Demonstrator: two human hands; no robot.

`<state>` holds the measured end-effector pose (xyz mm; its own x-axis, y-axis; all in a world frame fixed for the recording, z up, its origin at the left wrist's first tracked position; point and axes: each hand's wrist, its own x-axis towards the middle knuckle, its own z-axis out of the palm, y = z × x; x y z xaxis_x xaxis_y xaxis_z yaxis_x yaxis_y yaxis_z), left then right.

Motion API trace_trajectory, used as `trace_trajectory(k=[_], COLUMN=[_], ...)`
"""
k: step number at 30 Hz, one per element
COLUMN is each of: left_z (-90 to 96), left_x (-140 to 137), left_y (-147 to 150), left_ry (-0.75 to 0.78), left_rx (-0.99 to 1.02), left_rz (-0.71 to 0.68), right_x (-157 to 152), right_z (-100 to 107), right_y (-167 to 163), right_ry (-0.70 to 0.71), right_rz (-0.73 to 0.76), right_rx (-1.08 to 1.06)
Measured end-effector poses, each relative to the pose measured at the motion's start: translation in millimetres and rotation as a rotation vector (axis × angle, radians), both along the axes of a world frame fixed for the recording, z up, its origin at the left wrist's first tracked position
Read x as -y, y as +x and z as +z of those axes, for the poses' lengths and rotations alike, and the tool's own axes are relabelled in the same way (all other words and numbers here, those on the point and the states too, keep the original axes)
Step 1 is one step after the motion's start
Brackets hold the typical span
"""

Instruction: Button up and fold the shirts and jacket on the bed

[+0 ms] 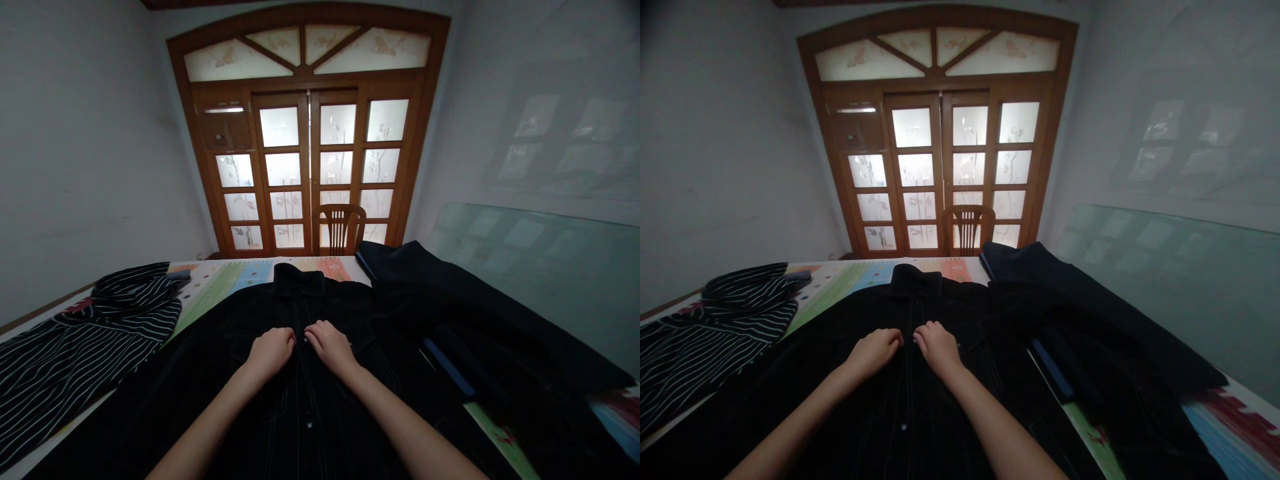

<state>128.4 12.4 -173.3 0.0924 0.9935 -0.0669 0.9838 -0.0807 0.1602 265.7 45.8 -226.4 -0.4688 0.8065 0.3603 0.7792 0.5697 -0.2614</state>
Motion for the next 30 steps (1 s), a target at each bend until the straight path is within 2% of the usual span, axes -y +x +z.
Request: trace_trajectory(k=[3, 7, 12, 16, 21, 25, 30], left_z=[17.0, 36.6, 42.7, 30.6, 0.2, -21.6, -32.9], left_x=[9, 27, 53, 74, 88, 93, 93], left_y=[4, 10, 10, 8, 7, 11, 14], left_ry=[0.013, 0.016, -0.019, -0.078, -0.188, -0.124, -0.059], left_rx=[-0.034, -0.036, 0.059, -0.056, -0.051, -0.03, -0.07], left_rz=[-0.013, -0.108, -0.212, -0.206, -0.224, -0.17, -0.161], right_x=[3, 17, 59, 94, 110, 110, 109], right_z=[6, 17, 30, 34, 29, 21, 19], right_y=[0, -3, -3, 6, 17, 19, 16], right_ry=[-0.015, -0.048, -0.056, -0.109, -0.117, -0.138, -0.158], right_rz=[-0.03, -0.049, 0.077, 0.136, 0.021, -0.08, -0.178], right_rx=[-0.053, -0.086, -0.008, 0.231, 0.343, 0.334, 0.342])
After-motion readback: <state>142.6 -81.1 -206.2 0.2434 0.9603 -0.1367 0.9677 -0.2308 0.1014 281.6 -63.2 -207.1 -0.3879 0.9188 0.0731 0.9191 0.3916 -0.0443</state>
